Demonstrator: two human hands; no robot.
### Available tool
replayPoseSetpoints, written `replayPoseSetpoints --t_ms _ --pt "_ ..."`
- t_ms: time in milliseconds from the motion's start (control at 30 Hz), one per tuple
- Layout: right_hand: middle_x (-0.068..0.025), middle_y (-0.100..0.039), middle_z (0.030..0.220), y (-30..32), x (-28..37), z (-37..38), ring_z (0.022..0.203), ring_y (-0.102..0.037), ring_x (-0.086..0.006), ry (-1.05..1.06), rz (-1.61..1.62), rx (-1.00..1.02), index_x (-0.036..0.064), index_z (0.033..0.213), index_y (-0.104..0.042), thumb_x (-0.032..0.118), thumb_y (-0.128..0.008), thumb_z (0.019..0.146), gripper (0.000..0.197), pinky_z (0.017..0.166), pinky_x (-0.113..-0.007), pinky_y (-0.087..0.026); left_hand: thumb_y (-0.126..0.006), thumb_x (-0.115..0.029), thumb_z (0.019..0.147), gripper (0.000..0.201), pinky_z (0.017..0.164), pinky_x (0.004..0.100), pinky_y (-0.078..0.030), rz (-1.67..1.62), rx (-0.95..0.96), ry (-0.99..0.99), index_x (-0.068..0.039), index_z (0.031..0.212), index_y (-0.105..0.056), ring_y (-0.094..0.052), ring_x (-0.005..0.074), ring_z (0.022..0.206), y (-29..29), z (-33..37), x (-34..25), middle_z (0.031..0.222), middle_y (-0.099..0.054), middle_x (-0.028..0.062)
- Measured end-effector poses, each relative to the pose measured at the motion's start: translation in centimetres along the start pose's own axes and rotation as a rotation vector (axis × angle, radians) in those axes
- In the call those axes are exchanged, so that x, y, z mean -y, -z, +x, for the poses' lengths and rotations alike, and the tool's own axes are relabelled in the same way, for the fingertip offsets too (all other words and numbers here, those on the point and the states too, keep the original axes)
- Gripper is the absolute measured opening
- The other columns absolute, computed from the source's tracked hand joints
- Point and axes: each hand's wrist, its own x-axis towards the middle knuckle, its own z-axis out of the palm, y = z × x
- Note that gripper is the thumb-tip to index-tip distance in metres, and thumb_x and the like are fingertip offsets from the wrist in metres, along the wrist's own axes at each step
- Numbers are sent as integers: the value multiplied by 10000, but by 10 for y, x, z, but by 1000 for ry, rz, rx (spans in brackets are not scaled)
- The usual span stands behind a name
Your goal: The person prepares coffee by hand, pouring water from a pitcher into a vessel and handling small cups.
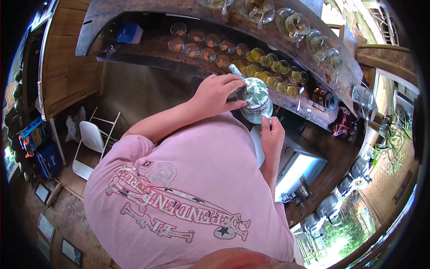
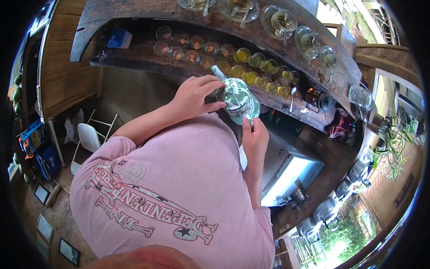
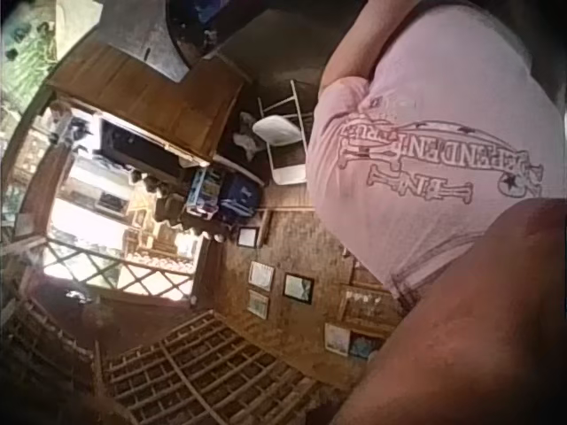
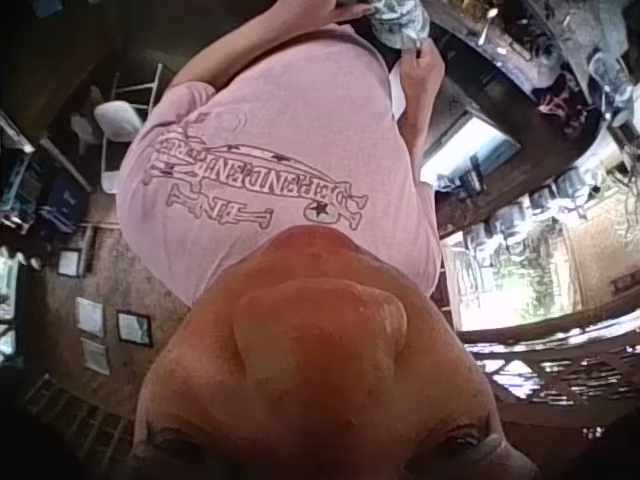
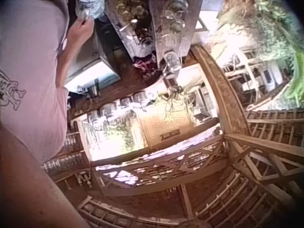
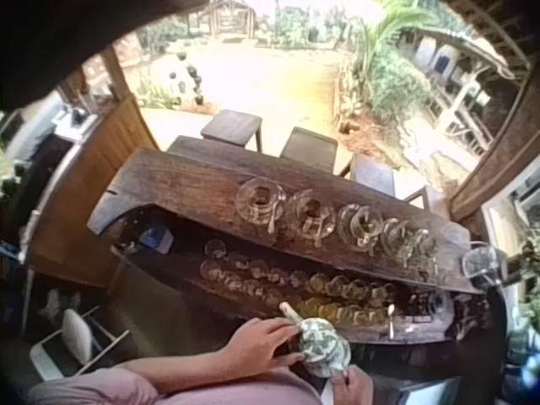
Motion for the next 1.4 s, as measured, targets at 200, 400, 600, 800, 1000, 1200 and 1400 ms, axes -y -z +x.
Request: replayPoseSetpoints --t_ms 200,400,600,800,1000,1200,1400 --pt "-206 -575 768 -11 22 5 691 -571 -400 68 -162 -33 -5 860 -569 349 -686 1080 433 652 -486 -451 -862 -430 881 506 909 413 -548 6 11 2 -115 1260 -752 -726 276 1086 1 0 22 1251 -746 73" --pt "-205 -574 767 -10 29 6 696 -567 -422 97 -227 -21 -2 855 -569 343 -685 1078 427 641 -504 -433 -866 -428 876 504 896 410 -554 8 38 32 -113 1253 -755 -727 280 1075 -1 -2 26 1235 -748 73" --pt "-203 -586 778 -14 34 5 705 -581 -421 114 -234 -30 -5 891 -606 352 -687 1077 410 645 -503 -439 -867 -429 877 514 872 407 -561 -4 52 63 -107 1261 -753 -728 290 1020 2 -3 29 1229 -747 72" --pt "-206 -604 789 -15 35 7 713 -592 -421 113 -215 -11 -7 929 -638 371 -686 1077 408 651 -502 -449 -880 -426 856 496 830 411 -576 -1 9 50 -96 1211 -776 -741 294 939 2 -3 33 1161 -764 76" --pt "-209 -615 798 -15 37 7 719 -595 -424 79 -216 11 -11 931 -637 392 -681 1078 432 655 -501 -453 -864 -439 880 521 875 413 -571 -19 55 75 -103 1263 -757 -730 301 999 3 -5 33 1235 -745 73" --pt "-210 -606 791 -16 36 4 714 -589 -426 61 -195 5 -11 916 -625 399 -682 1076 443 650 -500 -446 -862 -441 881 514 864 413 -573 -13 57 59 -102 1254 -761 -732 302 987 4 -5 34 1224 -747 74" --pt "-210 -607 794 -14 32 2 707 -585 -417 55 -180 4 -12 907 -623 406 -687 1072 455 651 -490 -450 -864 -442 879 518 851 412 -573 -20 64 60 -102 1256 -761 -732 303 975 2 -5 32 1218 -747 75"
